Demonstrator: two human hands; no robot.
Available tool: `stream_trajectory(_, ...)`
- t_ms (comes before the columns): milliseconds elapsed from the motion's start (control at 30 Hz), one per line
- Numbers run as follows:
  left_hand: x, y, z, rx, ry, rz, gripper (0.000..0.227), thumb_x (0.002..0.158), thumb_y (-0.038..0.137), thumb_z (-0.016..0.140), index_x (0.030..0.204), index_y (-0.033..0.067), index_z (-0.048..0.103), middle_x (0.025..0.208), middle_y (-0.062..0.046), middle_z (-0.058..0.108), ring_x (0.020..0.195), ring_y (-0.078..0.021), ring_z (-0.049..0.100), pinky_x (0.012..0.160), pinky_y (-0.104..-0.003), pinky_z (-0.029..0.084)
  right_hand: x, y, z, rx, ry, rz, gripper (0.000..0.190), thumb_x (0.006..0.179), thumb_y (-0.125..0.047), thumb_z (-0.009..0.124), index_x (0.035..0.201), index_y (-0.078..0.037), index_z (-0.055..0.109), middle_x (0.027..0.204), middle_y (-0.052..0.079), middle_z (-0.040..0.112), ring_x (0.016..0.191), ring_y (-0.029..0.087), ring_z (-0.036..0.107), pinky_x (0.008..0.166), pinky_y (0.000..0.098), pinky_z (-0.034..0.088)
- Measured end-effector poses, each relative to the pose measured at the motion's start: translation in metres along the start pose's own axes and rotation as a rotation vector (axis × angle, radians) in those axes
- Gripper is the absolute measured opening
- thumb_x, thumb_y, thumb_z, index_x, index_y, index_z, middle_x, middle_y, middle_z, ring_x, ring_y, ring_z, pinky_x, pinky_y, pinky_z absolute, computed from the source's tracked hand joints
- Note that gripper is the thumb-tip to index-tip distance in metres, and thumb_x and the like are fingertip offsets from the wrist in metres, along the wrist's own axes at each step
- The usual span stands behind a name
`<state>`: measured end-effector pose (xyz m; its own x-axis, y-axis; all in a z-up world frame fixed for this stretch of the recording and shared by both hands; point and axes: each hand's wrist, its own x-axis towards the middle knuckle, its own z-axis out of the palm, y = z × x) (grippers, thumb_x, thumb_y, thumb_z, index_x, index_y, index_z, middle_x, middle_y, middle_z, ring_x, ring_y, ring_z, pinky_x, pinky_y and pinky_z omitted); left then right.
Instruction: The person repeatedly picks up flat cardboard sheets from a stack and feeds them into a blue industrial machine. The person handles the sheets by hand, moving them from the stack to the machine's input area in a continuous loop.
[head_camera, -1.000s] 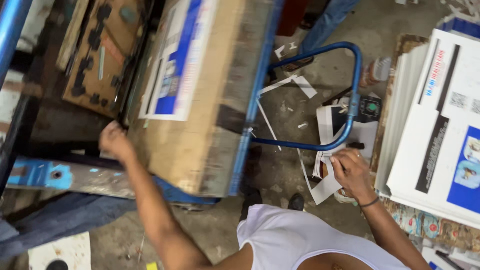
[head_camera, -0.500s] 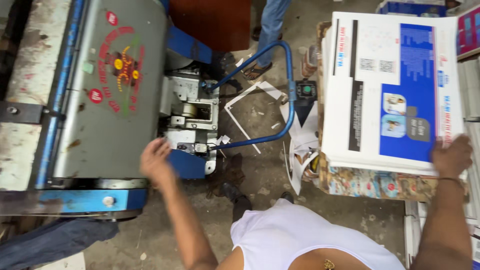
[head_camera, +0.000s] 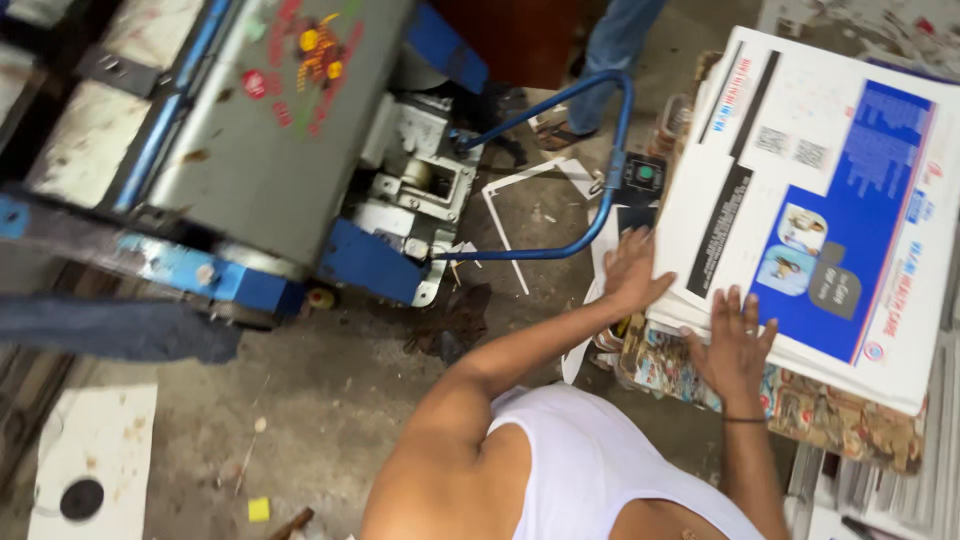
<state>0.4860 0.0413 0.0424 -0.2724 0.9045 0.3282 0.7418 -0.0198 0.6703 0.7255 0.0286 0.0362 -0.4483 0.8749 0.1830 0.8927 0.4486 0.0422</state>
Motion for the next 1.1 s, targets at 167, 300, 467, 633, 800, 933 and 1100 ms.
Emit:
stream_trajectory(167,0.039,0.077,-0.065,-0.265,-0.421,0.077,0.08,0.1,0.027,0.06,0.167,0.0086,0.021,0.103,-0.027,0.075,0.091,-0.0458,0.071,0.084,-0.052,0.056,-0.022,-0.013,-0.011,0.34,0.312,0.071,0.063,0.108,-0.039,0.057,0.154,0.004,0.049,0.163,0.026,0.048,0.159,0.038,0.037,0.131,0.0603,0.015)
stream_trajectory(300,0.052,0.091,-0.168,-0.534,-0.389,0.296,0.074,0.099,0.018,0.053,0.165,0.0136,0.018,0.151,-0.024,0.053,0.08,-0.0372,0.076,0.077,-0.045,0.062,-0.016,-0.02,-0.025,0.399,0.509,0.25,0.056,0.112,-0.027,0.055,0.154,0.01,0.05,0.158,0.029,0.051,0.157,0.043,0.042,0.132,0.0582,0.022)
stream_trajectory(467,0.052,-0.015,-0.269,-0.819,-0.183,0.344,0.046,0.114,0.016,0.051,0.159,0.0148,0.045,0.153,-0.013,0.06,0.106,-0.0246,0.077,0.1,-0.039,0.062,0.017,-0.073,-0.038,0.675,0.63,0.148,0.062,0.114,-0.034,0.064,0.153,0.01,0.045,0.157,0.035,0.046,0.152,0.047,0.041,0.128,0.0545,0.033)
stream_trajectory(633,0.055,-0.227,-0.277,-1.013,0.12,-0.268,0.036,0.11,0.017,0.054,0.144,0.0077,0.06,0.135,-0.009,0.067,0.063,-0.0084,0.06,0.055,-0.022,0.052,0.112,-0.149,-0.048,0.279,0.475,-0.149,0.046,0.114,-0.018,0.053,0.156,0.0,0.046,0.152,0.025,0.053,0.152,0.039,0.043,0.127,0.0573,0.028)
stream_trajectory(800,0.054,-0.447,-0.287,0.043,0.512,-0.318,0.027,0.088,0.009,0.073,0.115,0.0125,0.074,0.118,-0.014,0.075,0.105,-0.0314,0.072,0.091,-0.043,0.057,0.213,-0.282,-0.031,-0.037,-0.054,-0.416,0.072,0.076,0.002,0.057,0.147,-0.013,0.058,0.153,0.011,0.056,0.148,0.025,0.046,0.119,0.0596,0.031)
stream_trajectory(933,0.023,-0.537,-0.314,0.337,0.595,-0.865,0.03,0.085,0.015,0.065,0.107,0.0271,0.081,0.102,-0.012,0.077,0.092,-0.0333,0.071,0.078,-0.047,0.054,0.252,-0.385,-0.024,0.143,-0.133,-0.627,0.063,0.077,-0.001,0.059,0.139,-0.007,0.061,0.149,0.012,0.058,0.141,0.03,0.05,0.118,0.0557,0.035)
stream_trajectory(1100,0.015,-0.589,-0.369,0.321,0.574,-1.099,0.029,0.092,0.017,0.063,0.113,0.0288,0.08,0.107,-0.01,0.076,0.096,-0.0314,0.073,0.084,-0.046,0.057,0.242,-0.411,-0.069,0.33,-0.01,-0.81,0.043,0.083,-0.012,0.071,0.125,-0.001,0.066,0.136,0.016,0.063,0.132,0.034,0.057,0.112,0.0484,0.044)
